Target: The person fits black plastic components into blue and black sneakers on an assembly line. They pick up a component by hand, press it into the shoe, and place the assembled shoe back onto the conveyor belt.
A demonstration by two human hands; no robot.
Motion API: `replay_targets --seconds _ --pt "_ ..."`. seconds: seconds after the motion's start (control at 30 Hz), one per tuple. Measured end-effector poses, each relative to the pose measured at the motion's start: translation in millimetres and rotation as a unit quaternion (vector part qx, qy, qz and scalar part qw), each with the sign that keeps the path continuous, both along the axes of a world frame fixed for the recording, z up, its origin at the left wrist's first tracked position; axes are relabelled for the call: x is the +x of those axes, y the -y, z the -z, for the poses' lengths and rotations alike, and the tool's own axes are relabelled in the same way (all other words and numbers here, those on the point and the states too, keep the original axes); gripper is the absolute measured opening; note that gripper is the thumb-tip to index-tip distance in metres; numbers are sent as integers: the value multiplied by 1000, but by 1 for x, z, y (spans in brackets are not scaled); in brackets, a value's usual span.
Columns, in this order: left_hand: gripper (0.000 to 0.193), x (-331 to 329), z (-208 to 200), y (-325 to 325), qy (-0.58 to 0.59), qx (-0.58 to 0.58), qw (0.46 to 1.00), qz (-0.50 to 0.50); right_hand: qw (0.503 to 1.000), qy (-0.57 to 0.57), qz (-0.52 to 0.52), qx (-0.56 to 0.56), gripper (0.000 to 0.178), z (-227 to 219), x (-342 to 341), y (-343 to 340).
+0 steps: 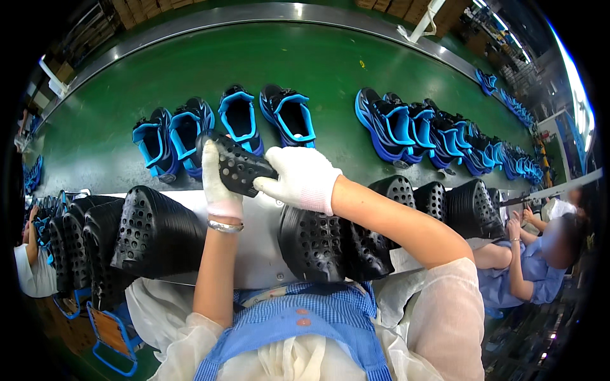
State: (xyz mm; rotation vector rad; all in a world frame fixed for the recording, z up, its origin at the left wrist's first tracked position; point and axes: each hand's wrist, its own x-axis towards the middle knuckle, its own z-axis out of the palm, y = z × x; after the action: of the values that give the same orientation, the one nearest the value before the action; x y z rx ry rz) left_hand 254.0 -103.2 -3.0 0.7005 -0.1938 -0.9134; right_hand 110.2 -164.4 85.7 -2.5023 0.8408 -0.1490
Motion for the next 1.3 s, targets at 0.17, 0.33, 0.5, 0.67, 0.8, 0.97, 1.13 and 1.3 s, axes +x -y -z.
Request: replay_targets --seconds 0.17,0.33,0.5,0.67,0.8,0.97,1.13,1.3 --pt "54 23 29 19 206 134 969 35 993 -75 -34 -87 45 -9 6 18" --pt "36 37 36 32 503 206 838 -43 983 -149 -6 -104 49 -17 9 48" --pt "34 38 34 41 684 282 669 65 984 -178 -9 22 57 -33 23 83" --pt "31 10 29 34 683 222 690 98 965 -248 -81 30 60 -39 47 117" --pt "28 -6 36 33 656 215 714 115 942 -321 -79 -60 57 -30 71 128" --pt "28 2 29 39 694 303 620 206 922 -369 -70 -94 36 -2 110 101" --pt "38 11 18 64 689 377 520 335 949 -305 -6 -74 33 55 119 92" --pt "37 12 20 74 696 395 478 361 944 -314 -23 -102 40 73 132 99"
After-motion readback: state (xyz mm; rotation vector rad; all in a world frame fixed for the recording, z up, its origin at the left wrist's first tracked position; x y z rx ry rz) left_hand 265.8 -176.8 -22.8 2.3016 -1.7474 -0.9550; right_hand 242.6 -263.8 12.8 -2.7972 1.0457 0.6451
